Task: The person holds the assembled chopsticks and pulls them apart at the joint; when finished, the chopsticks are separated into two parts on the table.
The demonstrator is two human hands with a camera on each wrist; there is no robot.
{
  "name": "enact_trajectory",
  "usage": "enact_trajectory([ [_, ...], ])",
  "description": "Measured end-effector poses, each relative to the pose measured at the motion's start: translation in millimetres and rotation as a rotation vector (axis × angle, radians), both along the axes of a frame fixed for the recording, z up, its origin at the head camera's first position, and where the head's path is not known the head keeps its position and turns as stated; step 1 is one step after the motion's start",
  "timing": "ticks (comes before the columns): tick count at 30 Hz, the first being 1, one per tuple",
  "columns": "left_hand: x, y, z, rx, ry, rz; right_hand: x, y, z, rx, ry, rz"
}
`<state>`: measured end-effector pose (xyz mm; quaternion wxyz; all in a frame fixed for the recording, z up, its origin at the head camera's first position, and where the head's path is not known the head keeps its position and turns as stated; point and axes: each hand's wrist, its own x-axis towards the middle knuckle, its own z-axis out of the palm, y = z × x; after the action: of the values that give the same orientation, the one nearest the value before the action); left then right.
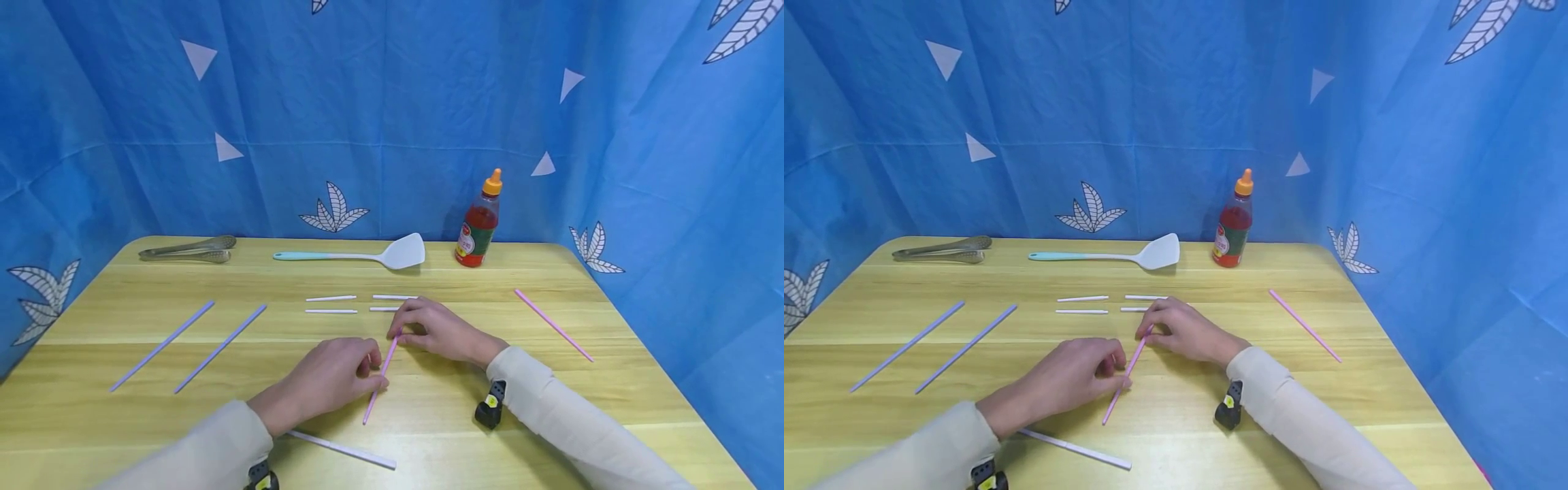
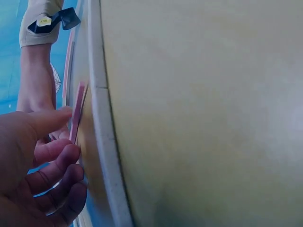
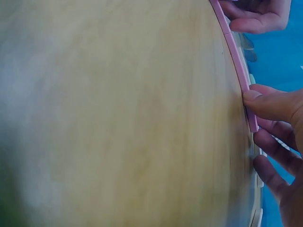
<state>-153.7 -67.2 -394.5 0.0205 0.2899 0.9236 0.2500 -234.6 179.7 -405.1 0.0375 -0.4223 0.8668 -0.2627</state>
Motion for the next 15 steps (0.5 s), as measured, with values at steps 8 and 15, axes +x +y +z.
enact_trajectory([
  [8,2.6,-0.5,-1.6,-0.012,-0.008,0.034,1.2,0.3,0.4,0.011,-0.009,-0.013],
  [15,1.2,-8.3,-0.6,-0.002,0.065,0.087,8.2,1.6,3.1,0.017,-0.017,-0.043],
])
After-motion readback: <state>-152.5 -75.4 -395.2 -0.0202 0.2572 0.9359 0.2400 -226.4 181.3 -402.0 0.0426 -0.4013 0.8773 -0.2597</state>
